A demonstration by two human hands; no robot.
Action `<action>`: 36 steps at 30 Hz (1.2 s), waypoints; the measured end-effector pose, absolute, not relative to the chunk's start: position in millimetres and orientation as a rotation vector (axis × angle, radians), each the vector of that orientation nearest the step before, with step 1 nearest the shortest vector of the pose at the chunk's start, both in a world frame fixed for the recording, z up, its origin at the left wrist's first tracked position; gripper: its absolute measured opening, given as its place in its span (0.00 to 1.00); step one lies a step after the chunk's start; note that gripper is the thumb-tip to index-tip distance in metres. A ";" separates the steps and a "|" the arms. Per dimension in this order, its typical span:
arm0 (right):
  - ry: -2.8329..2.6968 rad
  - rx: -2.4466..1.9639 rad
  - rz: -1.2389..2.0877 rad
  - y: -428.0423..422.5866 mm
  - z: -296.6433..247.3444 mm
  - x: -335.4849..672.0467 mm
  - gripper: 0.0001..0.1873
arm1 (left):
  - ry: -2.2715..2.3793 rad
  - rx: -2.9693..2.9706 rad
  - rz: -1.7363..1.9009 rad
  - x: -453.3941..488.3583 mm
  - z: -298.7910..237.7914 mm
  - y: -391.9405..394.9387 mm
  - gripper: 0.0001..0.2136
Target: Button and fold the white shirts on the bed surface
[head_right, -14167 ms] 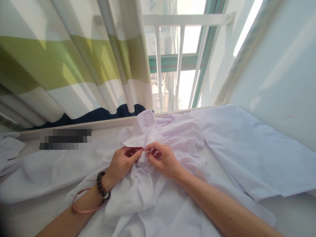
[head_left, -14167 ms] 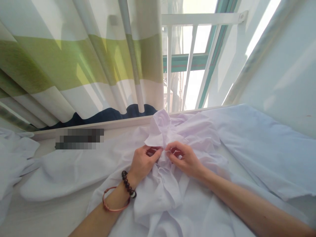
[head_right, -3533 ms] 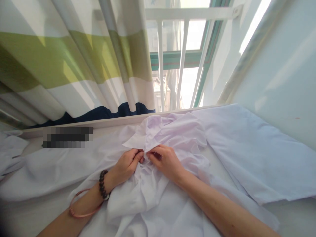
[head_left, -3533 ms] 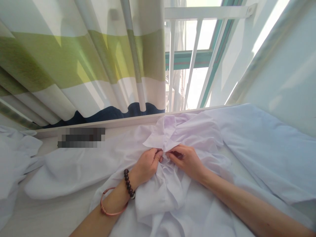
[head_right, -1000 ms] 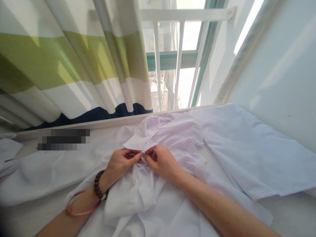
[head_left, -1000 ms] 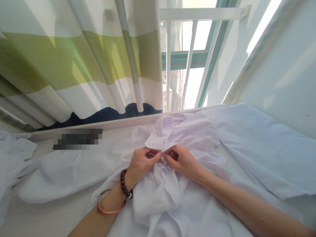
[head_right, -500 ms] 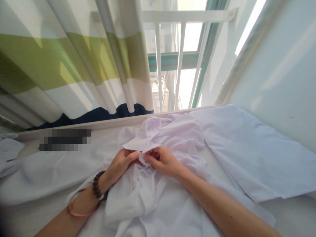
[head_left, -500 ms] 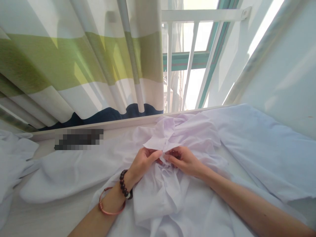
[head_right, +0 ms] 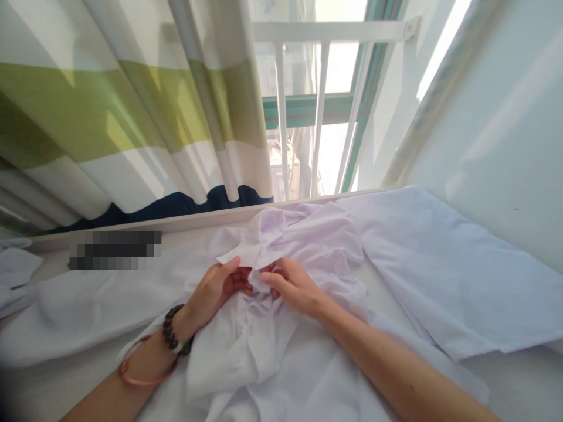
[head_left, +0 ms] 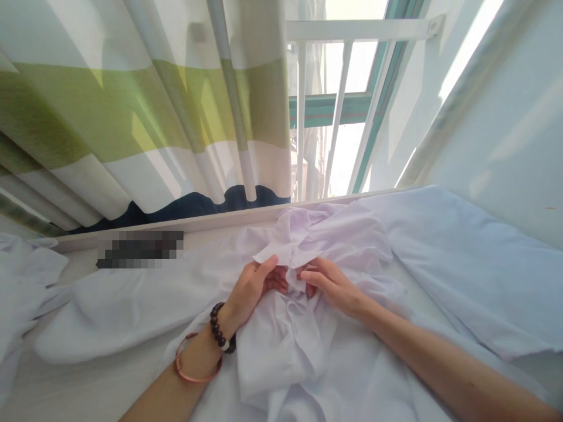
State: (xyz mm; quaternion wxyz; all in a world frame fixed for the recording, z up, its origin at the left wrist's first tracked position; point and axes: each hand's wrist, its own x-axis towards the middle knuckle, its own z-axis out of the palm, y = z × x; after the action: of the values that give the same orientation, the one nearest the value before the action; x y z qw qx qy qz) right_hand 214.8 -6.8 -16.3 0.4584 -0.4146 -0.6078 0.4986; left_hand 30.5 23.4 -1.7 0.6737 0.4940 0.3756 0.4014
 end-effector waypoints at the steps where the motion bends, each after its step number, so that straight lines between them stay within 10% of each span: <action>1: -1.431 -1.035 1.249 -6.1 -16.6 214.1 0.16 | 0.841 1.059 0.918 31.1 -3.4 24.6 0.18; 6: -1.156 -1.125 1.212 -0.8 -18.2 212.2 0.25 | 1.014 1.230 0.782 26.2 0.1 27.2 0.18; 11: -1.340 -1.296 0.656 11.0 -13.9 233.7 0.11 | 1.354 1.902 0.699 -9.8 32.4 31.7 0.24; 16: -1.827 -1.444 0.253 35.8 -10.5 253.6 0.24 | 1.477 2.400 0.782 -26.3 37.2 69.7 0.17; 26: -2.155 -1.730 0.313 55.9 48.5 263.0 0.09 | 1.262 2.559 0.600 1.0 50.5 107.7 0.15; 36: -2.071 -1.854 0.741 27.7 126.8 315.5 0.15 | 1.449 2.045 0.488 -76.7 110.3 79.3 0.24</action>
State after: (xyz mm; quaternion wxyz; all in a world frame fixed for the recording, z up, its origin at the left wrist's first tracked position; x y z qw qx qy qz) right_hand 315.5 27.7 126.8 0.1321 -0.6388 -0.7136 0.2555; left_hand -76.7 79.3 110.3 0.2899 0.7664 0.5432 0.1830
